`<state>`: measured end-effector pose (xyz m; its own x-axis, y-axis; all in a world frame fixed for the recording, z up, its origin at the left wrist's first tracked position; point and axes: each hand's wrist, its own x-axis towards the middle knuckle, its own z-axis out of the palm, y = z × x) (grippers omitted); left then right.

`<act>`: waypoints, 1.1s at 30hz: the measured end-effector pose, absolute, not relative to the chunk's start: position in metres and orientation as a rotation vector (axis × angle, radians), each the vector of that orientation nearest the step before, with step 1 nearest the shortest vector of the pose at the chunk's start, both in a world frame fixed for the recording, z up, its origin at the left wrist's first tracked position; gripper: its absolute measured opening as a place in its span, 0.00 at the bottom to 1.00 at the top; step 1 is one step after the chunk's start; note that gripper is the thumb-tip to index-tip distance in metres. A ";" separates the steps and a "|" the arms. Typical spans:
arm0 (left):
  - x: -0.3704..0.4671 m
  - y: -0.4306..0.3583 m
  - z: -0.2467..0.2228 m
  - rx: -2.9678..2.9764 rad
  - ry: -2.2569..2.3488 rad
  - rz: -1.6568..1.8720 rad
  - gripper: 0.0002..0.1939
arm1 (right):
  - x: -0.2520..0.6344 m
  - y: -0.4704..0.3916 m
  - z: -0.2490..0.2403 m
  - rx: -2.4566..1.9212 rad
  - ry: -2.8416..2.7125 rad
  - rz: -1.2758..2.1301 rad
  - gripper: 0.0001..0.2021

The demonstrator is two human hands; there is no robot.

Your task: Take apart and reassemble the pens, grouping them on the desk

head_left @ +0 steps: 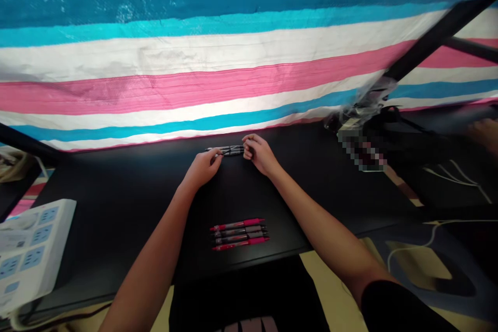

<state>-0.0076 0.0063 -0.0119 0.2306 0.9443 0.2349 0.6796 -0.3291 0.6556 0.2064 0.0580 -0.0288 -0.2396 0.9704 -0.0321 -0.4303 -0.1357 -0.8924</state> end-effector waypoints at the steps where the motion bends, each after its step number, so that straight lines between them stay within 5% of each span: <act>1: -0.008 0.006 -0.012 2.102 1.489 0.859 0.11 | 0.205 0.056 -0.029 -0.787 -1.040 1.650 0.11; 33: -0.008 0.011 -0.023 2.184 1.419 0.977 0.07 | 0.203 0.053 -0.030 -0.825 -1.120 1.560 0.16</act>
